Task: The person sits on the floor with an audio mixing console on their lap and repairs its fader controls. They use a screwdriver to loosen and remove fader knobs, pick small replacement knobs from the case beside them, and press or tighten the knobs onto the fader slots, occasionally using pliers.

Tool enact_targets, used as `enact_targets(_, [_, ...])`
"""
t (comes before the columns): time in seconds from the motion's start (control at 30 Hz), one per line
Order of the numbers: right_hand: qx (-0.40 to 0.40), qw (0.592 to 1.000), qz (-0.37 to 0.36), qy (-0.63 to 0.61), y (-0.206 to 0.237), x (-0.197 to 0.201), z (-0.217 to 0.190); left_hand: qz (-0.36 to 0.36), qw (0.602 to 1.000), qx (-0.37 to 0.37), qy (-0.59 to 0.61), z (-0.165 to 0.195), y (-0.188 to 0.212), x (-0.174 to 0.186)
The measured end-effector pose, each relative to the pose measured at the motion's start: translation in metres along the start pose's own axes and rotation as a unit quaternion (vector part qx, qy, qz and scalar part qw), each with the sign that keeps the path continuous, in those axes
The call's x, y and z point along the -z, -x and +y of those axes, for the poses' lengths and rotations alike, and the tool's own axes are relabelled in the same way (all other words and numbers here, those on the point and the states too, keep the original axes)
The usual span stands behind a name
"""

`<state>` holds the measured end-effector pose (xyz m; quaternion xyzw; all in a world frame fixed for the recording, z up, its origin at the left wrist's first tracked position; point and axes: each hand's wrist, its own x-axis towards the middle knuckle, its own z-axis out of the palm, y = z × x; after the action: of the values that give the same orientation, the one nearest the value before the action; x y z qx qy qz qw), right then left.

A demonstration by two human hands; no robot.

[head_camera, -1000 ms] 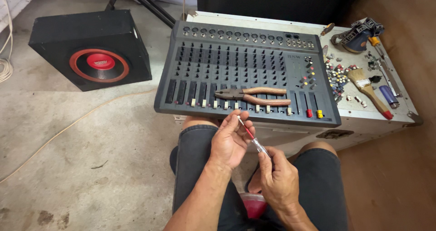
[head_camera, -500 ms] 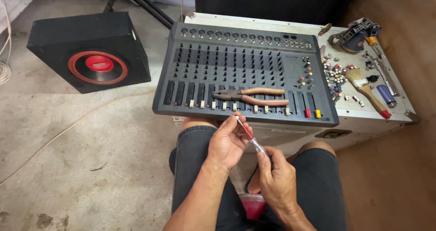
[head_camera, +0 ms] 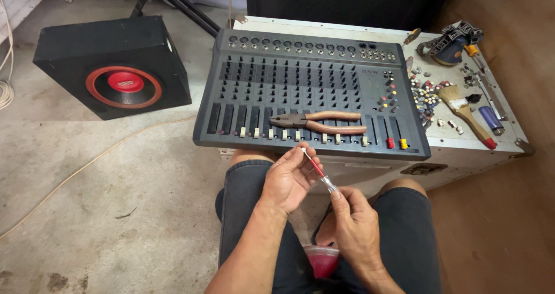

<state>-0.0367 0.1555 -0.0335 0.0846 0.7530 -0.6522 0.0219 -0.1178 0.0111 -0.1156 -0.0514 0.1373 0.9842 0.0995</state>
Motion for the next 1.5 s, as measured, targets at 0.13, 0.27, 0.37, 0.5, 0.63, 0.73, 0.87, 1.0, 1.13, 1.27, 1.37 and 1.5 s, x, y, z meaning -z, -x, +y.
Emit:
enact_targets(0.13, [-0.037,0.997,-0.017,-0.061,-0.001,0.0,0.002,0.001,1.0,-0.001,0.008,-0.001,-0.001,0.002])
enact_targets(0.27, [0.02,0.998,0.022,0.062,0.002,-0.002,-0.001,0.013,1.0,-0.005,0.006,-0.004,0.0,0.008])
enact_targets(0.37, [0.106,0.984,0.056,0.13,0.004,-0.002,-0.004,0.024,1.0,-0.013,0.008,-0.007,-0.002,0.012])
enact_targets(0.5, [0.223,0.956,0.081,0.174,0.004,-0.001,-0.004,0.042,0.999,-0.018,0.013,-0.008,-0.003,0.014])
enact_targets(0.63, [0.2,0.96,0.087,0.177,0.002,0.0,0.0,0.055,0.998,-0.015,0.007,-0.008,-0.003,0.014])
enact_targets(0.73, [0.154,0.973,0.088,0.149,0.0,0.002,0.001,0.066,0.998,-0.001,0.018,-0.01,-0.004,0.012])
enact_targets(0.87, [0.08,0.99,0.074,0.091,0.001,0.005,-0.003,0.071,0.997,0.025,0.036,-0.013,-0.004,0.01])
enact_targets(1.0, [0.066,0.993,0.064,0.073,0.004,0.004,-0.011,0.089,0.994,0.049,0.047,-0.013,-0.005,0.009])
enact_targets(1.13, [0.079,0.992,0.062,0.08,0.008,0.003,-0.017,0.089,0.993,0.057,0.047,-0.014,-0.006,0.01])
enact_targets(1.27, [0.146,0.981,0.063,0.114,0.011,0.001,-0.017,0.094,0.993,0.06,0.039,-0.014,-0.005,0.014])
enact_targets(1.37, [0.192,0.966,0.078,0.151,0.01,0.002,-0.017,0.105,0.993,0.057,0.008,-0.013,-0.007,0.016])
enact_targets(1.5, [0.082,0.994,0.049,0.055,0.01,0.003,-0.018,0.094,0.993,0.058,0.029,-0.015,-0.007,0.015])
